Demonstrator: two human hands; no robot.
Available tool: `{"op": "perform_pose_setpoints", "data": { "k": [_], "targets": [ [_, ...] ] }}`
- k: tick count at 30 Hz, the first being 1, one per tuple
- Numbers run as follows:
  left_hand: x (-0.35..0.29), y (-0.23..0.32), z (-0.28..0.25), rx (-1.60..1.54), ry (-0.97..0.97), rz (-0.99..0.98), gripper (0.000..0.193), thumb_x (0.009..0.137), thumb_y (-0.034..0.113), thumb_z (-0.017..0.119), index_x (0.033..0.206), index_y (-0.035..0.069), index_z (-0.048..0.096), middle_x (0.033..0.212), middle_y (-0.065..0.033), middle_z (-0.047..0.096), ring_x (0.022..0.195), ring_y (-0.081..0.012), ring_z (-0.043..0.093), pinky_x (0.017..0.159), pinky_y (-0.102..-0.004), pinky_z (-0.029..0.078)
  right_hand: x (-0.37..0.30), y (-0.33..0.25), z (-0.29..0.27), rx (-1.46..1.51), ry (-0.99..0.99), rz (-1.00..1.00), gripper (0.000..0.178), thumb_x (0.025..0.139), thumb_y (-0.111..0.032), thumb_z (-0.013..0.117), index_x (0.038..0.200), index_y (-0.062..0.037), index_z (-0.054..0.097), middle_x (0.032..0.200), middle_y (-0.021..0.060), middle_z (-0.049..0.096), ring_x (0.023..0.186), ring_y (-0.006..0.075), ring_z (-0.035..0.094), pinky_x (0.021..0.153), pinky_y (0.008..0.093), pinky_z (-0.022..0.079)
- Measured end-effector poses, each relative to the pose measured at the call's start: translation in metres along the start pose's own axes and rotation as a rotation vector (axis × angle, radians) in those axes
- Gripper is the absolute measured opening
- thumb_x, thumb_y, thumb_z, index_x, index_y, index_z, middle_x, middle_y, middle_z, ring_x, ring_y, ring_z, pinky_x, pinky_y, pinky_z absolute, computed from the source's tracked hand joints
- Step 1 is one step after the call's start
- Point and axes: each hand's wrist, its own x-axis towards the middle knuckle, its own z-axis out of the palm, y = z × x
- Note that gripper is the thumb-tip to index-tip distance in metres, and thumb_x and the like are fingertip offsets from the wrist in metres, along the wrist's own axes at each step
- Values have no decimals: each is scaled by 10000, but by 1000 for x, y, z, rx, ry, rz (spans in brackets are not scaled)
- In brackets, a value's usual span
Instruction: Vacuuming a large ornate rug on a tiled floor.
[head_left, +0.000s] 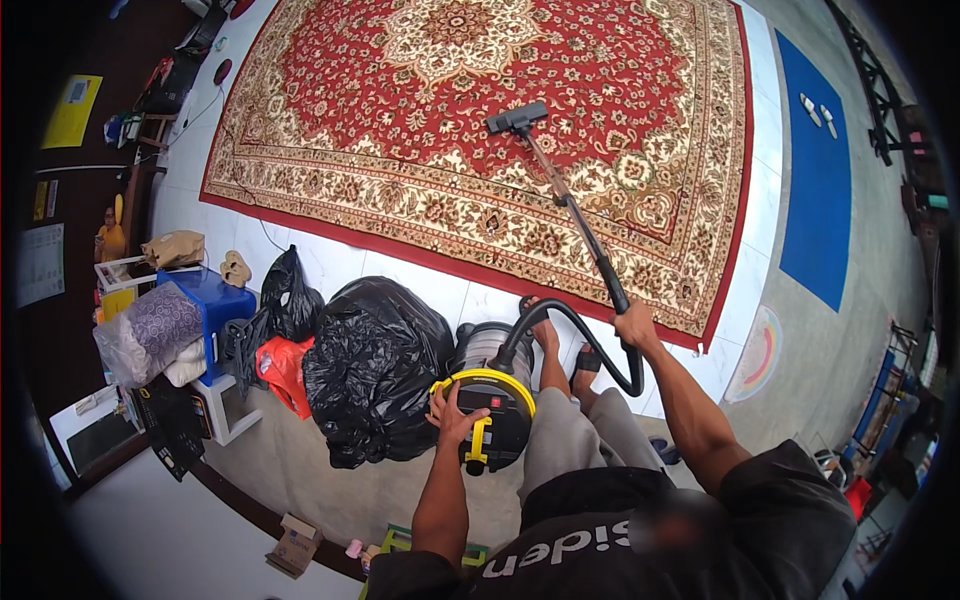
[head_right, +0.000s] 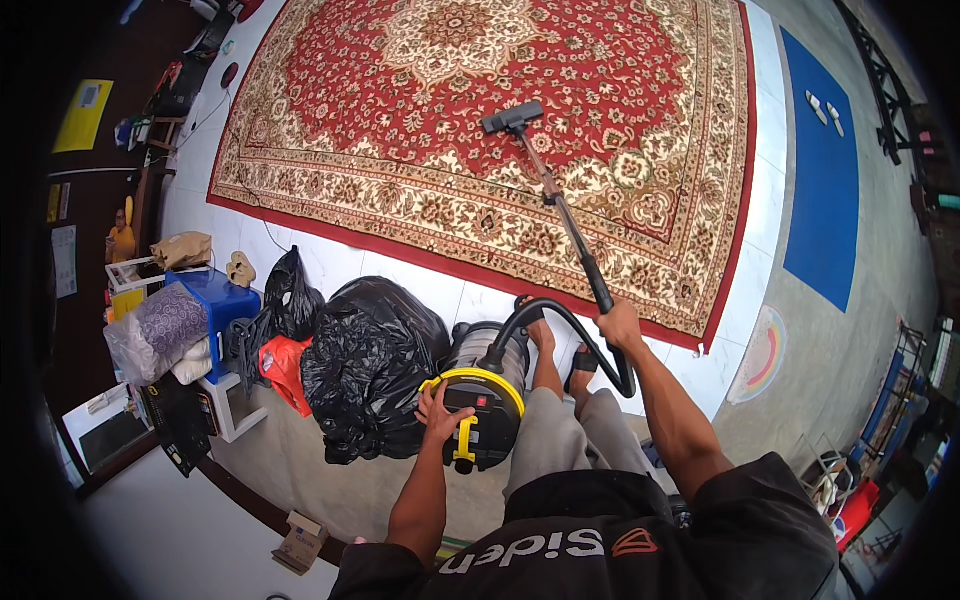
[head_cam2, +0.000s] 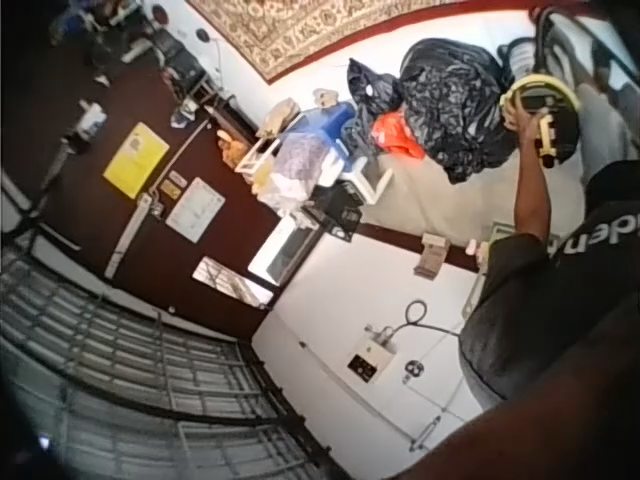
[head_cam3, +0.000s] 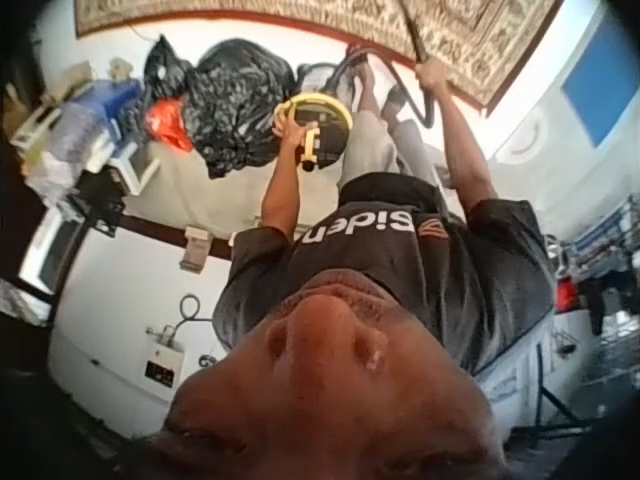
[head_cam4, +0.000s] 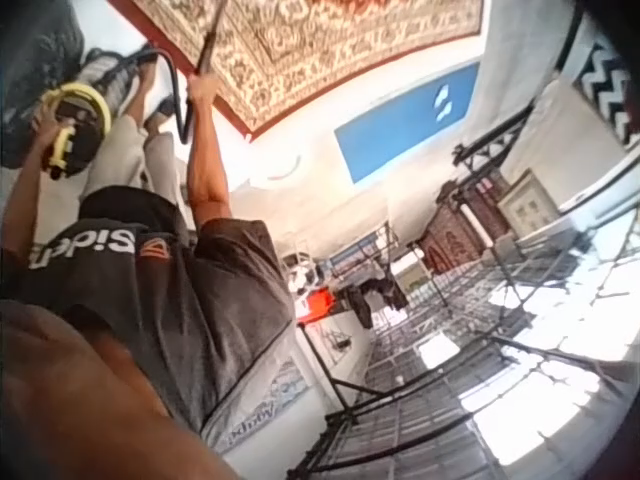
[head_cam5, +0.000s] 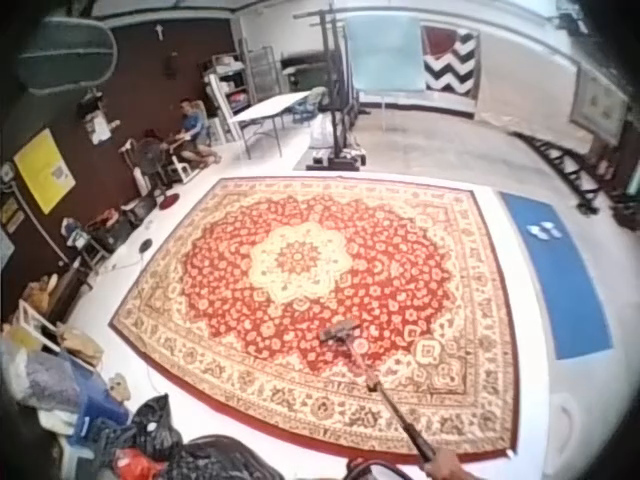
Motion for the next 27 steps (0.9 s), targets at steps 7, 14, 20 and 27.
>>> {"op": "perform_pose_setpoints", "data": {
  "k": [7, 14, 20, 27],
  "targets": [
    [6, 5, 1, -22, -30, 16, 1242, 503, 650, 888, 1549, 281, 330, 1646, -166, 87, 1527, -381, -29, 1154, -668, -55, 98, -82, -22, 27, 16, -44, 277, 725, -204, 633, 656, 62, 665, 608, 201, 658, 594, 309, 695, 596, 412, 551],
    [2, 5, 0, 16, -55, -22, 1180, 543, 587, 903, 1534, 273, 343, 1622, -144, 130, 1522, -359, -14, 1167, -637, -43, -193, 142, 0, -26, -11, 301, 294, 697, -189, 678, 865, 52, 663, 709, 212, 644, 681, 287, 634, 725, 417, 510],
    [0, -4, -2, 11, -60, -32, 1210, 522, 631, 894, 1533, 272, 335, 1622, -147, 130, 1521, -366, -27, 1148, -670, -47, -134, 104, 15, 126, 17, 256, 180, 747, -99, 673, 830, 41, 597, 634, 120, 625, 546, 194, 622, 535, 353, 510],
    [8, 4, -3, -35, -92, 8, 1217, 510, 639, 897, 1530, 275, 343, 1618, -145, 138, 1521, -365, -25, 1146, -674, -64, 155, -98, -46, 73, 131, 7, 260, 735, -185, 624, 676, 59, 689, 604, 187, 667, 562, 298, 681, 576, 403, 546]
  ]
}}
